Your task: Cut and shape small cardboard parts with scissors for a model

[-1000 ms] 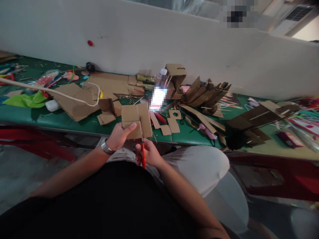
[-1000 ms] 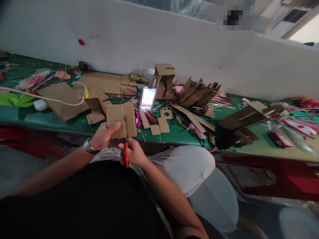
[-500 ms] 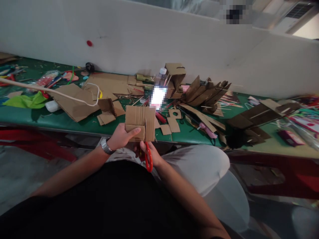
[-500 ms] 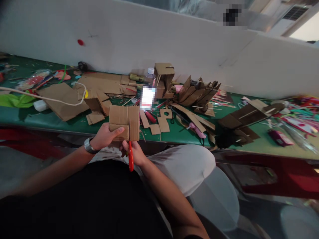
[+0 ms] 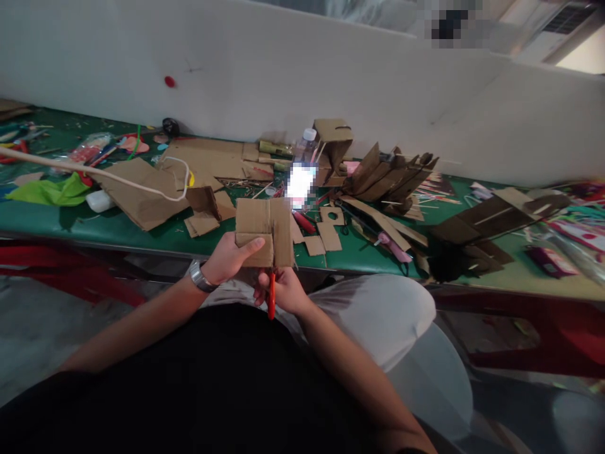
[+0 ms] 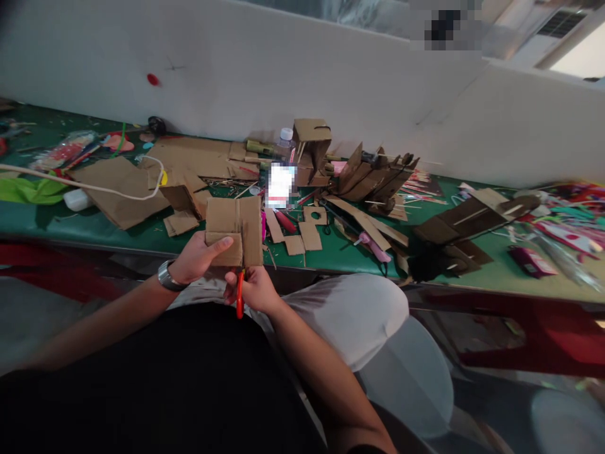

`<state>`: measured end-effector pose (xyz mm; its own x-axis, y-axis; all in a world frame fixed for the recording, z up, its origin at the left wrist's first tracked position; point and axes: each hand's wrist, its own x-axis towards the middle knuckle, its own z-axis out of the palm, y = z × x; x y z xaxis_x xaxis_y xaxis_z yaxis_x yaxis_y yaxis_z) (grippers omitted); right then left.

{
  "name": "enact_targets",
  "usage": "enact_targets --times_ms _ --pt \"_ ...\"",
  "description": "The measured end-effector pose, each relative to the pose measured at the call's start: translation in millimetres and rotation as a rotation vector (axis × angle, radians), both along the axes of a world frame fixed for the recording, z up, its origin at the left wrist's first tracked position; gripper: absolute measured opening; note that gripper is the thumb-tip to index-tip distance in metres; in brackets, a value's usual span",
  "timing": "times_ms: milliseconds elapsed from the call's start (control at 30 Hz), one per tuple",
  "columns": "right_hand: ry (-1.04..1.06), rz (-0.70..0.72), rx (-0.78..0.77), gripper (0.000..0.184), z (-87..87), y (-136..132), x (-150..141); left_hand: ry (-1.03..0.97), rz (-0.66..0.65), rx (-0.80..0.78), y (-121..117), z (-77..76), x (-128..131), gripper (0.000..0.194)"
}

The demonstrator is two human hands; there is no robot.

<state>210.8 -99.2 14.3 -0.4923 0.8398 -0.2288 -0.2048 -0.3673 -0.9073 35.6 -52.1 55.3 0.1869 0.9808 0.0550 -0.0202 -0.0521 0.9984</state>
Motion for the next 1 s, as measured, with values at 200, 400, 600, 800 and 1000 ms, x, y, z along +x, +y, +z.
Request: enact_targets --times_ms 200,400,600,800,1000 --pt "0.012 0.004 0.007 0.065 4.5 -1.7 -0.2 0.025 0.023 0.019 -1.6 -0.7 -0.9 0.050" --pt "0.009 0.053 0.012 0.064 6.0 -2.8 1.0 0.013 0.024 0.031 -4.6 1.4 -1.3 0.050" --pt "-0.003 0.097 0.018 0.069 2.3 -3.1 2.9 -0.088 0.028 -0.040 -3.4 -3.7 0.8 0.051" --pt "-0.013 0.107 0.028 0.064 1.9 -3.1 4.8 -0.027 0.041 0.008 -7.0 1.3 -1.5 0.048" --pt "-0.007 0.144 0.033 0.064 4.0 -2.8 5.1 0.002 0.031 0.042 -7.0 5.9 -3.0 0.046"
